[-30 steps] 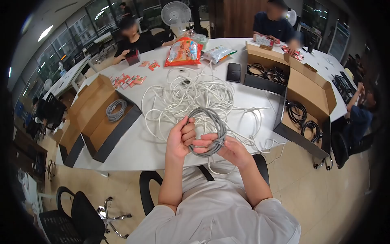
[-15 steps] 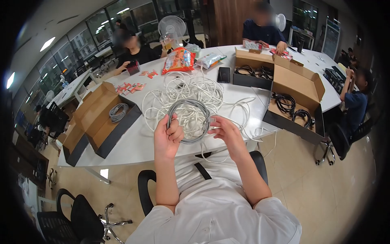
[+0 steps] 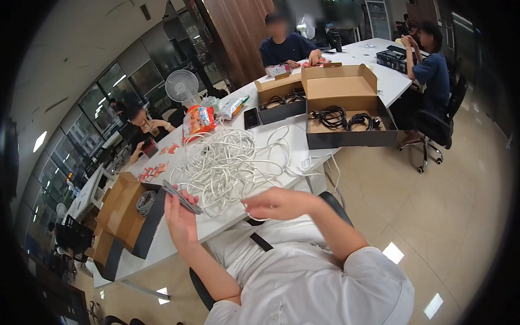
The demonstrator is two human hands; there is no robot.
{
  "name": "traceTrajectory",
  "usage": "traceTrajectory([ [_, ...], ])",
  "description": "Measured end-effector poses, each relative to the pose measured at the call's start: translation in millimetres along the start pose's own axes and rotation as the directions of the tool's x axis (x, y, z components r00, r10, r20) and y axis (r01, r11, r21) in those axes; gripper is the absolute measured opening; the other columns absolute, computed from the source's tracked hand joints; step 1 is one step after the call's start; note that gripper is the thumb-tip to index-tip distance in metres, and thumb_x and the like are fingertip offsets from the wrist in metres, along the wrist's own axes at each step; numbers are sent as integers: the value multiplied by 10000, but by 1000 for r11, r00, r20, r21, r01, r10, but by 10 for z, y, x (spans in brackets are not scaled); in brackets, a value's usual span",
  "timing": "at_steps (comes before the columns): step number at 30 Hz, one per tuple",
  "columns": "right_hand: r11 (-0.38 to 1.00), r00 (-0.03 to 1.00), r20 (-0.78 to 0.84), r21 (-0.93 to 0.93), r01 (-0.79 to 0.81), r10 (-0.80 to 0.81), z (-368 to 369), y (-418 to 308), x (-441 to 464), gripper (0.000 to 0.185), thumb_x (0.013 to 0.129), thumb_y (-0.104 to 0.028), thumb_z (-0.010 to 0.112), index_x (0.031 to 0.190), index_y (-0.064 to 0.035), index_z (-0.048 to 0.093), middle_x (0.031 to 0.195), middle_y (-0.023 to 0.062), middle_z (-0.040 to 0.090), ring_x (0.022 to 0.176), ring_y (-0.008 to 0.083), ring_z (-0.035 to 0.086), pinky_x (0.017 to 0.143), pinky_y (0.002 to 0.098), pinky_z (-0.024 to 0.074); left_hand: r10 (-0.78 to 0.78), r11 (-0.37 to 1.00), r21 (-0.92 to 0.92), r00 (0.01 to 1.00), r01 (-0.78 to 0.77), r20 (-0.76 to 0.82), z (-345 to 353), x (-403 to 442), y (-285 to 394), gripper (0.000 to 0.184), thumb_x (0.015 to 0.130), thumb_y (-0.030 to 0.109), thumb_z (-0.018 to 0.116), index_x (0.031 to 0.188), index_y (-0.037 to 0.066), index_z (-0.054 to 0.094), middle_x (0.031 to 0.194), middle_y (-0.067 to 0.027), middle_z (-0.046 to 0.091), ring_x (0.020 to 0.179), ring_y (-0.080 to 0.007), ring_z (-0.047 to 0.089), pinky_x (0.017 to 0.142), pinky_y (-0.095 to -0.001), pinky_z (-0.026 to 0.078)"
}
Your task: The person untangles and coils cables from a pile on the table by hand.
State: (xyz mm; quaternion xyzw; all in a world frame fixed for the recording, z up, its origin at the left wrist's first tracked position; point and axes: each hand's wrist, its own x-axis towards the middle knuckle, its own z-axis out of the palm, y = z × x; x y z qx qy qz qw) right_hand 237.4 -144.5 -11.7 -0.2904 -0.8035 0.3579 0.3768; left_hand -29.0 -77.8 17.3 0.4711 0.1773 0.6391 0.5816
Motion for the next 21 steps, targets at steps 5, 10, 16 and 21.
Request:
traceTrajectory([
  [5,698,849,-490,-678,-231,-196,-746,-191,-333,639,820,-175,715,1361,2,425,1348,192,481,1207,327,481,1005,375,385,-46,997,59,995,41,87,-91,83,-91,299,965,128,498,1236,12,449,967,-72,550,887,-155,532,867,-322,433],
  [10,52,451,-510,-703,-709,-733,-1305,-496,200,696,836,-330,665,1413,-65,381,1438,189,371,1341,414,295,1059,539,227,-96,988,130,993,86,71,50,273,-166,313,954,145,527,1223,3,454,949,-77,547,880,-162,525,869,-314,428],
  [16,-63,687,-389,-844,-533,-613,-1859,-378,734,771,869,-479,554,1479,-164,203,1541,167,110,1405,441,7,1102,597,10,-74,984,165,997,69,24,-74,444,-412,326,959,132,528,1249,-1,466,972,-65,586,885,-131,554,844,-287,438],
  [21,-186,782,-465,-798,-573,-415,-2395,-219,1040,715,877,-466,553,1477,-200,270,1551,119,160,1424,392,46,1106,571,-11,-90,983,172,991,71,102,-166,498,-362,304,964,136,506,1228,-10,468,954,-54,579,869,-127,544,859,-282,423],
])
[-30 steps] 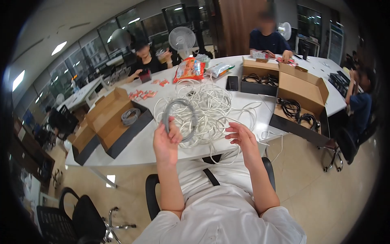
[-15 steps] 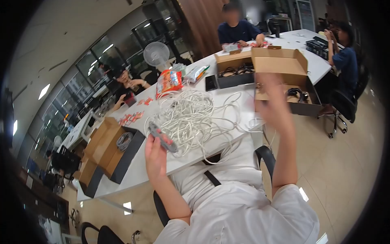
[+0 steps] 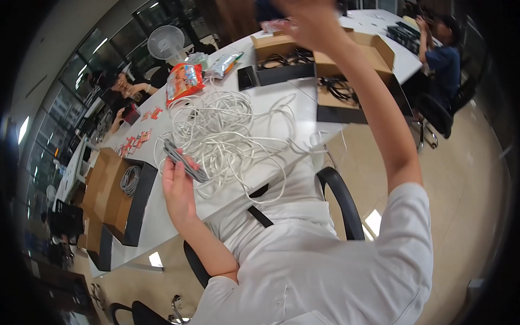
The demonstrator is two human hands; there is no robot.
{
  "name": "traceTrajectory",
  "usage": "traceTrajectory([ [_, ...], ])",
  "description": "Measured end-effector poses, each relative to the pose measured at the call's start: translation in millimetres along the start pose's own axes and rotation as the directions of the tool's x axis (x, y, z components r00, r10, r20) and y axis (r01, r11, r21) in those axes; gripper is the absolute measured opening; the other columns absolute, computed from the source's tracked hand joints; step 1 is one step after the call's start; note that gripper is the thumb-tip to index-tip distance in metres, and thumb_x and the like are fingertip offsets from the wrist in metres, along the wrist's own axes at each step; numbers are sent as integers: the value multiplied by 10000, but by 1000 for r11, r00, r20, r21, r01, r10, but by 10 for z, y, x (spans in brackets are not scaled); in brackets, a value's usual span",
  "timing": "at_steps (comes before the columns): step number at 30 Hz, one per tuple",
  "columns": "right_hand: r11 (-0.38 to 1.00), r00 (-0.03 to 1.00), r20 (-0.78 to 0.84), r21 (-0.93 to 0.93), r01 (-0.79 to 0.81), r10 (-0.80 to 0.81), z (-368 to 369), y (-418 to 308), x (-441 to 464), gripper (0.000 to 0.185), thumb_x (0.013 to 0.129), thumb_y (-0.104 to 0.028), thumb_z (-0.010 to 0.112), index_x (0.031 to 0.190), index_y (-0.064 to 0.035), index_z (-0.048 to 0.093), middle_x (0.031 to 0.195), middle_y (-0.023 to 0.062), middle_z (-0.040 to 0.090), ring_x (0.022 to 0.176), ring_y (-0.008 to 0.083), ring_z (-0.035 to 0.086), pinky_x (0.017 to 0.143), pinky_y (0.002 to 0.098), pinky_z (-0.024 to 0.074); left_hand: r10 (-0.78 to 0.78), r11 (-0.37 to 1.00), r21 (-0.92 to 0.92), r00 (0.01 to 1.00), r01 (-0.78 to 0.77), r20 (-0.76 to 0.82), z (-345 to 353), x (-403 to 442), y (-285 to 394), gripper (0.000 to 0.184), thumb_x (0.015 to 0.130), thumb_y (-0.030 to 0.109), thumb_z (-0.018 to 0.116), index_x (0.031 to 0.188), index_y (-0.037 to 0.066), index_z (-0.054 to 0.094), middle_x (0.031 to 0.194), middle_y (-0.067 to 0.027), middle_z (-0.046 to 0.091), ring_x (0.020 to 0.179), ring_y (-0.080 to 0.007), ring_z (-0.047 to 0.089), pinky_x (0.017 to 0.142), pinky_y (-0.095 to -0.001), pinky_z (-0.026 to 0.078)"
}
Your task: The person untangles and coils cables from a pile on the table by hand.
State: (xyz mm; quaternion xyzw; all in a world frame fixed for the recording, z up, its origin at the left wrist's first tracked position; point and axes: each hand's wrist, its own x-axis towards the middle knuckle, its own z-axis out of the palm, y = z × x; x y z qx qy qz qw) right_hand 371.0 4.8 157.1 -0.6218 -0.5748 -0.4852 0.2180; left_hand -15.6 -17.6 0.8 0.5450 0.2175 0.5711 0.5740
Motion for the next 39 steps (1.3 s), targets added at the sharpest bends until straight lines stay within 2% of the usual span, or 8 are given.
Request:
traceTrajectory([
  [1,959,932,249,-176,-225,264,-48,0,139,714,918,-493,468,1490,-153,209,1559,145,94,1426,400,-13,1101,575,-29,7,1000,-10,1000,-7,4,15,79,-26,299,963,137,508,1221,-10,473,953,-53,578,868,-121,542,857,-276,420],
  [2,949,906,-287,139,-282,311,216,208,66,763,954,-546,352,1508,-81,108,1563,205,-8,1414,445,-86,1097,584,-46,-2,1000,3,1000,2,-4,43,142,-52,297,961,138,512,1216,-11,479,948,-49,580,874,-116,542,851,-270,418],
  [4,975,845,-535,198,99,23,300,-20,222,639,918,-452,516,1472,-206,314,1566,72,175,1450,330,39,1109,553,-34,-46,997,52,997,49,-59,29,169,-41,292,957,139,519,1205,-14,490,940,-43,582,886,-105,540,838,-259,414],
  [10,890,971,-80,390,239,-225,430,-883,24,628,927,-474,423,1472,-177,324,1567,86,165,1444,353,47,1132,520,-7,-155,987,35,988,155,9,-223,271,64,307,931,167,546,1174,-16,511,922,-72,629,856,-131,576,827,-284,439],
  [18,570,414,498,819,63,-762,802,-1424,209,729,895,-512,486,1416,-20,348,1364,220,453,1292,389,392,1103,505,246,-315,923,-215,948,318,49,-957,380,397,313,939,228,488,1161,8,461,804,-111,597,708,-202,581,784,-371,465],
  [24,505,324,455,859,84,-829,1155,-1803,355,764,866,-519,534,1378,24,372,1260,236,533,1194,380,485,1053,480,330,-198,957,135,918,257,-344,-1497,247,845,344,966,258,441,1174,-11,489,678,9,443,577,-61,375,552,-212,323],
  [29,380,344,318,916,129,-883,1248,-2164,489,730,878,-489,525,1359,42,388,1243,221,547,1164,362,508,991,466,378,-16,791,499,827,354,-562,-2160,343,1267,297,973,220,437,1179,19,510,649,65,379,566,-4,312,495,-177,234],
  [39,375,283,326,917,138,-902,1285,-2426,518,769,851,-491,558,1391,18,358,1263,253,522,1167,405,497,1022,466,352,-124,-113,751,741,650,-660,-3970,348,935,330,932,193,468,1169,-36,494,1057,-276,612,1022,-432,571,856,-456,441],
])
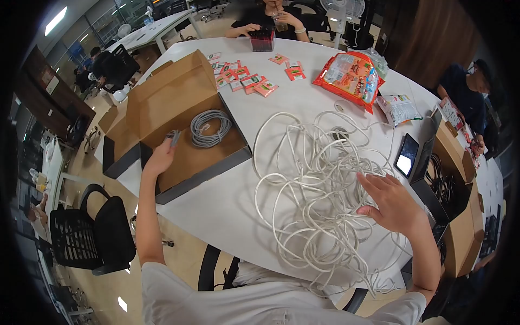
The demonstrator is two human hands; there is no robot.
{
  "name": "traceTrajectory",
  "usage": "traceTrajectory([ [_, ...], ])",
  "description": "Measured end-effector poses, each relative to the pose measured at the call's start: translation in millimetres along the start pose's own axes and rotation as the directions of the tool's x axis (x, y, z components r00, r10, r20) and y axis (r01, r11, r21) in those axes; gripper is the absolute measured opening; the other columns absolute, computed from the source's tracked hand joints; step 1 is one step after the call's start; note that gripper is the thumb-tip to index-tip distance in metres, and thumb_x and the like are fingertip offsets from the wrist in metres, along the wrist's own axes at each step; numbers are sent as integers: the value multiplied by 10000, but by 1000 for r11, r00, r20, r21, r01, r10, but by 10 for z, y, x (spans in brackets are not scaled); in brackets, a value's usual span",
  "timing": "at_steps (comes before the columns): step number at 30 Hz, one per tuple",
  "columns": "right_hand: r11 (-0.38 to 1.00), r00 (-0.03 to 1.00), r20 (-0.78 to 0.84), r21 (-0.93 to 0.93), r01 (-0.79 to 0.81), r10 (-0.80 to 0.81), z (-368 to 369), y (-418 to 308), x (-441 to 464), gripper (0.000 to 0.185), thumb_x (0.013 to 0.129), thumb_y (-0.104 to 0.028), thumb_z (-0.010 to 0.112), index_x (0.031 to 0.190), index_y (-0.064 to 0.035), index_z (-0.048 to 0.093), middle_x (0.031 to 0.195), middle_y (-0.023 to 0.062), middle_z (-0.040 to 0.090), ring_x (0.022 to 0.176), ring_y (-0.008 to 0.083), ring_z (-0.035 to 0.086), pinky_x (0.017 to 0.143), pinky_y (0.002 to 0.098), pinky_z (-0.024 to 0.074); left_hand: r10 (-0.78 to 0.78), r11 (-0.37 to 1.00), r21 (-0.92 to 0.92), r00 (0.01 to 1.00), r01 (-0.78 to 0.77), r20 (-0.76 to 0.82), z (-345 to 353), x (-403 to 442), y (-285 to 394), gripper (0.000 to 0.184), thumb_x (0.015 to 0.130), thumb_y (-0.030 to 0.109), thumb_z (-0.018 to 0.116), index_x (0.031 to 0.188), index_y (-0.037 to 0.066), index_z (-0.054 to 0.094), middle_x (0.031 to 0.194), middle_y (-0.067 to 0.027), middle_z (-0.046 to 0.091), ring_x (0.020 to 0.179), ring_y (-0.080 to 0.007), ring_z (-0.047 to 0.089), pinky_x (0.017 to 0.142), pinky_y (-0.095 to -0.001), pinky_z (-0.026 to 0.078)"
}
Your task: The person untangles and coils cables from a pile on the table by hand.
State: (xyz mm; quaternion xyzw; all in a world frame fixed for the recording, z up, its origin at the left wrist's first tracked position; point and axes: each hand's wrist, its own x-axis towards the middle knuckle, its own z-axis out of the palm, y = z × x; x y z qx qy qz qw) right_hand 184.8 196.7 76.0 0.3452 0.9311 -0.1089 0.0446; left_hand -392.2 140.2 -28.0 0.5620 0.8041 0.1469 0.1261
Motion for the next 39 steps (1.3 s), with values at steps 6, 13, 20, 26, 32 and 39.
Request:
traceTrajectory([
  [6,996,997,-44,-50,68,-70,17,-1,-22,747,860,-484,556,1369,35,381,1208,255,538,1076,413,536,966,458,396,86,975,210,993,-68,-78,9,-44,-72,487,935,234,471,1256,-129,432,1166,-288,559,1122,-410,519,929,-440,417],
  [13,995,999,-6,99,-31,31,84,205,-197,705,895,-444,544,1374,46,378,1252,245,538,1109,410,518,965,438,399,338,940,51,900,-337,-275,-146,-592,742,489,926,168,521,1316,-108,414,1178,-256,551,1118,-387,513,986,-393,390],
  [20,938,924,-160,87,-337,347,250,833,-566,543,952,-388,497,1338,-9,449,1230,243,547,1141,390,521,982,424,408,611,778,-172,791,-604,-16,263,-806,1811,531,937,210,534,1353,-83,383,1282,-232,492,1216,-346,441,1040,-385,326],
  [26,866,865,58,-39,-498,499,326,1025,-1118,627,939,-444,501,1373,-1,408,1305,230,504,1214,355,471,1035,392,368,761,644,-205,644,-737,73,473,-1155,2541,542,911,222,565,1339,-69,405,1282,-230,491,1219,-359,436,1039,-397,332],
  [32,822,816,104,-61,-566,569,75,667,-1565,668,930,-486,491,1396,-19,387,1337,218,483,1264,327,430,1059,386,349,951,308,-242,302,-920,64,578,-1978,3233,785,746,260,745,1400,30,377,1386,-192,399,1283,-342,383,1079,-421,293],
  [39,865,866,3,-40,-500,501,50,246,-1912,634,910,-406,563,1373,-2,409,1301,224,516,1218,342,483,1040,380,385,943,330,-53,326,-943,64,1158,-2193,3474,982,636,299,814,1450,95,302,1333,-166,451,1140,-324,499,986,-441,364],
])
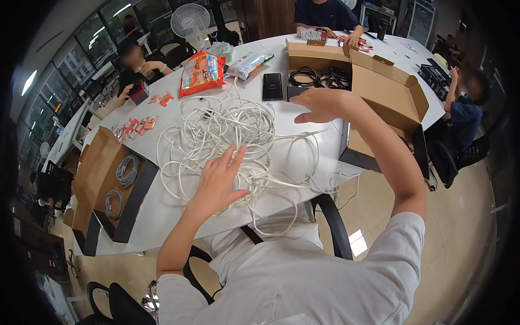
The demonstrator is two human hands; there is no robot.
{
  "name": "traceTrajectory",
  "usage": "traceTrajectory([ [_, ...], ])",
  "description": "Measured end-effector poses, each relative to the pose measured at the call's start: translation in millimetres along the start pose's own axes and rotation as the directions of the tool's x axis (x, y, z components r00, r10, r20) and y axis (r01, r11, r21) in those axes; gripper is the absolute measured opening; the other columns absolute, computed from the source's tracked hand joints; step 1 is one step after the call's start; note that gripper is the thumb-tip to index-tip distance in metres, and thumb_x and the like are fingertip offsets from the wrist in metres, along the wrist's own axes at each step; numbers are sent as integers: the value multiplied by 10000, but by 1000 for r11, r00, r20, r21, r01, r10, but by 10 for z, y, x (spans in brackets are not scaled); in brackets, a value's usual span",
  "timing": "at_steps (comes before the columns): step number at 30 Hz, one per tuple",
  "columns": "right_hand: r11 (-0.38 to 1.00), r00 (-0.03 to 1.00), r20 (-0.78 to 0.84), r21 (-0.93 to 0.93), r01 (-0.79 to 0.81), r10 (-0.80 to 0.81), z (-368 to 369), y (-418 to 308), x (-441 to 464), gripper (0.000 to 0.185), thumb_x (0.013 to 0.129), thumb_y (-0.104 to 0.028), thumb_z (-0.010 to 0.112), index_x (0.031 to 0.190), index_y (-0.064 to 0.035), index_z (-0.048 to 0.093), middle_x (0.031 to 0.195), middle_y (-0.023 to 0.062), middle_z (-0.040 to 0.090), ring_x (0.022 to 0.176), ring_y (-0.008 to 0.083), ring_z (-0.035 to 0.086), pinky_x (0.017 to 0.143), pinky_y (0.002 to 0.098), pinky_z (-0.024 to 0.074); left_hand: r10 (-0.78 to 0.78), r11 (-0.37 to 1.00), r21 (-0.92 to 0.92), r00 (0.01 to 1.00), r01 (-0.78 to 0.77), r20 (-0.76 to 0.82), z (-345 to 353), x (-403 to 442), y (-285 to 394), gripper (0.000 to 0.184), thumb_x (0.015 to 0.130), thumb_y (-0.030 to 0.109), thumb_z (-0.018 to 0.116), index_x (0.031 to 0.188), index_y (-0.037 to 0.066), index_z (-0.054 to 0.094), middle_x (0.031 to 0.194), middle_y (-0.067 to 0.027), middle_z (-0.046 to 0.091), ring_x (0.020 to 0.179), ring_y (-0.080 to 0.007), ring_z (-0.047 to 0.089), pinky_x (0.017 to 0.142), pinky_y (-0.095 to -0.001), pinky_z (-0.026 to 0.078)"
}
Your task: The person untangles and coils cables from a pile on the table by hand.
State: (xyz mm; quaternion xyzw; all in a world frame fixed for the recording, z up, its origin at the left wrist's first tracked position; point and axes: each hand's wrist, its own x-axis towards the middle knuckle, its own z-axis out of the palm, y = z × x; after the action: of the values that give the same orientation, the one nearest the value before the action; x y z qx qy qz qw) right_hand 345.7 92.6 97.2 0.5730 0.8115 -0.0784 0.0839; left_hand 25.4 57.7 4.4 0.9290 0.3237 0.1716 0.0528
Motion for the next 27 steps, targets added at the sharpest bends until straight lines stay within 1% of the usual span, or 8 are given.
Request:
traceTrajectory([
  [3,999,999,27,21,-43,43,2,-79,-163,624,918,-405,550,1377,-8,403,1311,220,507,1240,338,466,1050,384,375,-104,993,-45,992,107,74,123,28,-110,879,618,230,795,1393,102,400,1097,-119,602,980,-290,561,892,-421,404],
  [6,999,995,-97,-41,32,-36,266,92,-83,599,906,-444,546,1309,-6,478,1203,209,578,1141,338,547,952,400,450,-77,992,-108,995,70,-56,288,-3,-255,631,605,168,745,1206,84,571,851,-81,626,904,-266,571,803,-394,433],
  [9,993,985,131,5,-117,115,256,23,17,637,917,-444,537,1378,-25,408,1332,213,489,1260,327,446,1046,386,376,-59,993,-114,977,36,-205,266,-17,-359,370,580,113,718,932,48,624,798,-82,597,832,-261,565,733,-362,446],
  [14,999,988,148,-18,-31,34,297,-123,228,657,908,-466,539,1367,-12,415,1301,215,511,1226,341,472,1021,399,393,-338,906,-382,852,180,-400,-190,-72,-567,255,622,63,741,777,62,539,735,-22,552,681,-162,528,609,-300,421],
  [15,1000,989,149,-15,-16,18,264,-183,246,657,907,-465,540,1364,-9,417,1296,216,515,1219,344,477,1017,402,395,-429,859,-461,805,224,-409,-295,-77,-636,264,631,55,747,764,72,519,718,-5,536,654,-137,516,586,-293,410],
  [20,997,993,91,-4,72,-71,226,-409,341,623,908,-466,537,1310,5,464,1216,227,560,1142,365,533,962,420,435,-625,495,-854,616,-161,-479,-764,-57,-955,196,783,44,665,781,128,487,707,56,479,619,-34,437,545,-228,355],
  [24,995,993,116,-100,20,-8,331,-413,582,550,892,-435,557,1235,-6,523,1127,218,597,1069,374,578,897,439,472,-759,288,-882,472,-374,-448,-808,-59,-1217,85,850,113,626,878,105,546,667,37,424,587,-65,393,524,-219,348],
  [27,987,989,148,-161,-7,31,575,-231,1016,520,827,-327,630,1247,-39,527,1113,214,591,1072,365,574,889,435,476,-757,-76,-885,605,-459,-248,-688,-178,-1684,125,891,196,560,804,119,514,621,29,422,595,-107,426,537,-266,401],
])
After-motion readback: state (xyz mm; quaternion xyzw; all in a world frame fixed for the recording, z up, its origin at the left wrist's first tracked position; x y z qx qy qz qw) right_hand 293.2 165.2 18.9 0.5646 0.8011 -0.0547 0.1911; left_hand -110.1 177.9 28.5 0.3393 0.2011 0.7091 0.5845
